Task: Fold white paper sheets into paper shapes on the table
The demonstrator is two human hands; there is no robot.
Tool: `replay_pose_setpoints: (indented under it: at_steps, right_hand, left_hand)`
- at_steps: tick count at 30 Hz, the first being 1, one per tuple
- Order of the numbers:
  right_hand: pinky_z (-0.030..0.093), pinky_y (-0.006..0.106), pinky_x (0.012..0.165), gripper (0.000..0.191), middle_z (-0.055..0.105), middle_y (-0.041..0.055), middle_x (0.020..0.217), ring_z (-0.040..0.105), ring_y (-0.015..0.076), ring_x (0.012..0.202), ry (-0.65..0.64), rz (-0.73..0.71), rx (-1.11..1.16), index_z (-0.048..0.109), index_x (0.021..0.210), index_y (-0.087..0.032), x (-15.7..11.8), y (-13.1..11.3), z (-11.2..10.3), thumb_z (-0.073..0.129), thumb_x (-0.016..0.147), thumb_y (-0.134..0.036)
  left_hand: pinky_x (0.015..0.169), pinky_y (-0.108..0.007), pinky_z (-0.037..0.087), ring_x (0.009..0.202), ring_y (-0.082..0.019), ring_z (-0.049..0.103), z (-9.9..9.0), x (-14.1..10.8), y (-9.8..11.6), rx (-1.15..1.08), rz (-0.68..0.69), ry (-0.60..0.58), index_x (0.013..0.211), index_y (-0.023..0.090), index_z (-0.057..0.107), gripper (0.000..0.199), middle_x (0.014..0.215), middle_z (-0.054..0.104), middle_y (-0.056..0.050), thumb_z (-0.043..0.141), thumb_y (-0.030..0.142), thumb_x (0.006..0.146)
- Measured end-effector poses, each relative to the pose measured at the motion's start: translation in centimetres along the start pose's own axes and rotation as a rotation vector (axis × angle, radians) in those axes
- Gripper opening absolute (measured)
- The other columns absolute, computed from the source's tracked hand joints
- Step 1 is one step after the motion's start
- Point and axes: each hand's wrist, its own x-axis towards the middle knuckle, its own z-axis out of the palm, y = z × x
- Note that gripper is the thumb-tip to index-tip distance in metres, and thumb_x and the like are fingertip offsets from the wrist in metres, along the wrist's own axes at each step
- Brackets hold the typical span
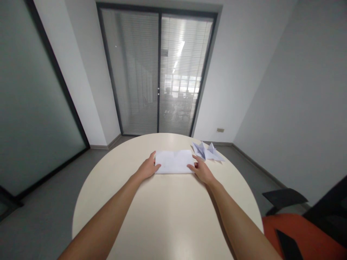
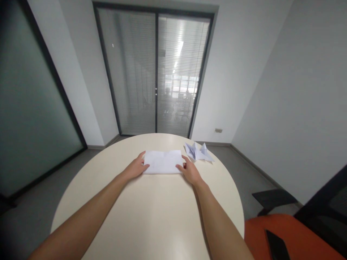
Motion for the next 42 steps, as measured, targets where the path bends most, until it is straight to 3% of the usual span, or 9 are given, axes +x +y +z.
replay_pose_setpoints:
  at_steps: [3,11,16,20,22,25,29,35,42]
  right_hand:
    - [0.035,0.028,0.057,0.069,0.047,-0.0064,0.063,0.049,0.0163,0.058,0.026,0.009,-0.034,0.042,0.146,-0.014,0.1,0.1,0.4,0.058,0.088,-0.049]
    - [0.045,0.032,0.072,0.060,0.061,0.0018,0.082,0.061,0.0200,0.073,0.108,0.048,-0.108,0.047,0.142,-0.017,0.2,-0.1,1.0,0.055,0.090,-0.045]
    - [0.047,0.034,0.077,0.058,0.064,0.0042,0.087,0.063,0.0211,0.077,0.120,0.067,-0.138,0.047,0.142,-0.019,0.2,-0.1,1.2,0.055,0.090,-0.044]
    - [0.047,0.035,0.078,0.057,0.065,0.0045,0.088,0.064,0.0219,0.079,0.120,0.061,-0.150,0.048,0.141,-0.019,0.2,-0.1,1.2,0.055,0.090,-0.043]
    - [0.048,0.035,0.078,0.057,0.065,0.0047,0.088,0.064,0.0220,0.080,0.120,0.053,-0.156,0.048,0.141,-0.019,0.2,-0.1,1.2,0.055,0.090,-0.043]
    - [0.048,0.034,0.077,0.056,0.066,0.0051,0.089,0.065,0.0218,0.079,0.107,0.053,-0.164,0.050,0.140,-0.020,0.2,-0.1,1.2,0.058,0.089,-0.043]
    - [0.048,0.034,0.075,0.056,0.068,0.0058,0.092,0.066,0.0220,0.079,0.085,0.074,-0.182,0.053,0.137,-0.022,0.3,-0.2,1.3,0.062,0.087,-0.044]
    - [0.048,0.031,0.073,0.055,0.072,0.0070,0.104,0.068,0.0213,0.082,0.057,0.067,-0.205,0.052,0.138,-0.027,0.2,-0.4,1.5,0.065,0.087,-0.043]
    - [0.048,0.033,0.078,0.045,0.074,0.0078,0.108,0.069,0.0240,0.092,0.026,0.071,-0.357,0.058,0.131,-0.025,-0.1,-1.7,1.5,0.064,0.090,-0.042]
  left_hand:
    - [0.090,-0.037,0.044,0.101,-0.032,0.067,0.3,-0.2,0.6,0.187,-0.040,0.049,0.154,0.013,0.027,0.086,0.111,0.071,-0.018,0.069,0.033,0.081]
    - [0.089,-0.037,0.043,0.103,-0.034,0.067,1.0,-0.3,1.5,0.193,-0.092,0.076,0.156,0.012,0.021,0.086,0.115,0.070,-0.021,0.060,0.046,0.088]
    - [0.094,-0.039,0.043,0.112,-0.035,0.064,1.5,-0.8,1.4,0.285,-0.082,0.083,0.155,0.013,0.023,0.082,0.123,0.066,-0.022,0.061,0.039,0.087]
    - [0.110,-0.045,0.033,0.137,-0.037,0.043,2.3,-1.5,2.3,0.449,0.074,0.203,0.151,0.013,0.031,0.070,0.155,0.036,-0.022,0.057,0.031,0.088]
    - [0.116,-0.047,0.027,0.145,-0.034,0.031,2.7,-1.8,2.9,0.445,0.223,0.156,0.150,0.015,0.035,0.064,0.161,0.027,-0.018,0.053,0.031,0.091]
    - [0.121,-0.049,0.015,0.148,-0.032,0.026,3.3,-2.3,3.6,0.413,0.371,0.023,0.148,0.018,0.042,0.057,0.160,0.033,-0.014,0.050,0.032,0.093]
    - [0.121,-0.056,-0.003,0.139,-0.035,0.042,4.0,-2.7,3.7,0.501,0.357,0.042,0.136,0.019,0.057,0.046,0.143,0.055,-0.016,0.046,0.040,0.097]
    - [0.117,-0.049,0.026,0.141,-0.034,0.038,5.0,-2.7,2.9,0.492,0.304,-0.025,0.128,0.017,0.062,0.043,0.150,0.048,-0.016,0.041,0.041,0.098]
    - [0.118,-0.054,0.020,0.148,-0.037,0.027,5.8,-3.0,2.6,0.592,0.219,-0.058,0.141,0.015,0.051,0.051,0.157,0.036,-0.018,0.043,0.039,0.096]
